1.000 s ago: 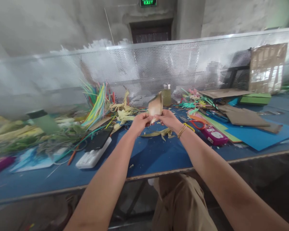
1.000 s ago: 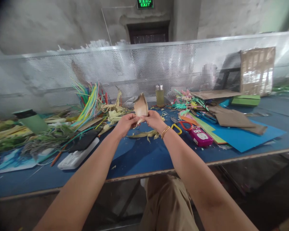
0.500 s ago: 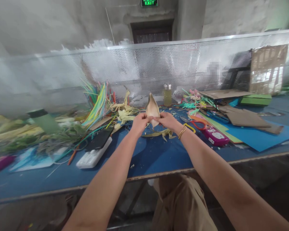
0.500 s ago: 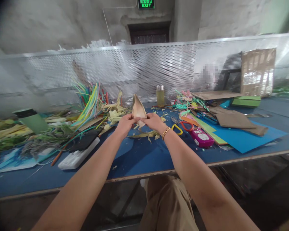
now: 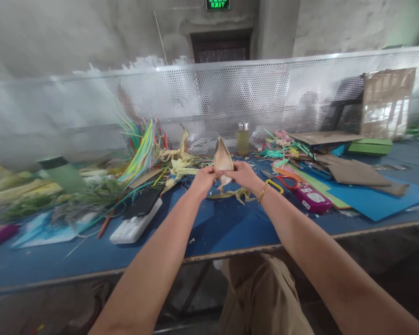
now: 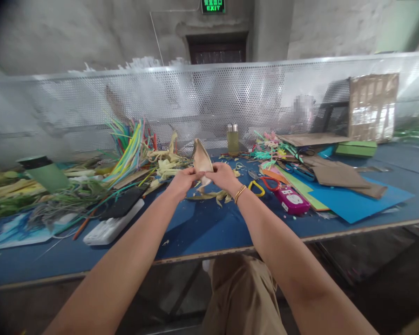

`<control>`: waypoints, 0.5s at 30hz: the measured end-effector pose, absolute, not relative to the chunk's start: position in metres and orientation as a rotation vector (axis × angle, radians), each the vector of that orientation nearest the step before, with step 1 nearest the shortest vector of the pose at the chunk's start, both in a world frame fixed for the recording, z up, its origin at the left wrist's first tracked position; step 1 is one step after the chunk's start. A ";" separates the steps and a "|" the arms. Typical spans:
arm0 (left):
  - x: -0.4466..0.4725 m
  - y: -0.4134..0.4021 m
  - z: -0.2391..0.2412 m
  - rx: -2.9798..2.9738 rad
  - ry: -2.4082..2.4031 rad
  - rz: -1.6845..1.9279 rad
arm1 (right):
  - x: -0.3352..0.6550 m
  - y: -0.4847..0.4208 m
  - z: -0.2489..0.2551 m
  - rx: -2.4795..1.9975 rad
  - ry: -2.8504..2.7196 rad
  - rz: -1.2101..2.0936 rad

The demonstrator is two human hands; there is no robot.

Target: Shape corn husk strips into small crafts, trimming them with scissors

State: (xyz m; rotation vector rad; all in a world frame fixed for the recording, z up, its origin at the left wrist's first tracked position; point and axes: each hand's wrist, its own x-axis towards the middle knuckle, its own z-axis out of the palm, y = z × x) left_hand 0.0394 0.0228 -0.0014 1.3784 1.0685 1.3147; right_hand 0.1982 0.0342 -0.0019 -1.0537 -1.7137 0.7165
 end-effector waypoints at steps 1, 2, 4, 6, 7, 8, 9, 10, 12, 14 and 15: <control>0.040 0.021 0.001 1.358 1.031 1.303 | 0.201 0.035 -0.001 -1.083 -1.694 0.672; 0.041 0.019 0.004 1.334 0.977 1.299 | 0.204 0.037 0.000 -1.112 -1.666 0.644; 0.039 0.012 0.013 1.279 0.832 1.308 | 0.211 0.042 0.001 -1.137 -1.580 0.677; 0.030 0.006 0.025 1.209 0.663 1.314 | 0.218 0.047 0.002 -1.123 -1.475 0.782; 0.022 0.004 0.031 1.176 0.606 1.330 | 0.221 0.049 0.002 -1.125 -1.408 0.826; 0.012 0.003 0.037 1.141 0.565 1.389 | 0.223 0.050 0.003 -1.133 -1.330 0.863; 0.001 0.004 0.041 1.097 0.529 1.488 | 0.225 0.052 0.003 -1.144 -1.247 0.898; -0.011 0.005 0.045 1.048 0.496 1.601 | 0.227 0.053 0.004 -1.153 -1.159 0.932; -0.033 0.012 0.049 0.912 0.434 1.837 | 0.230 0.053 0.006 -1.141 -1.004 1.007; -0.045 0.019 0.050 0.712 0.459 1.954 | 0.229 0.050 0.009 -1.083 -0.964 1.095; -0.045 0.021 0.049 0.658 0.490 1.945 | 0.227 0.047 0.011 -1.041 -1.000 1.148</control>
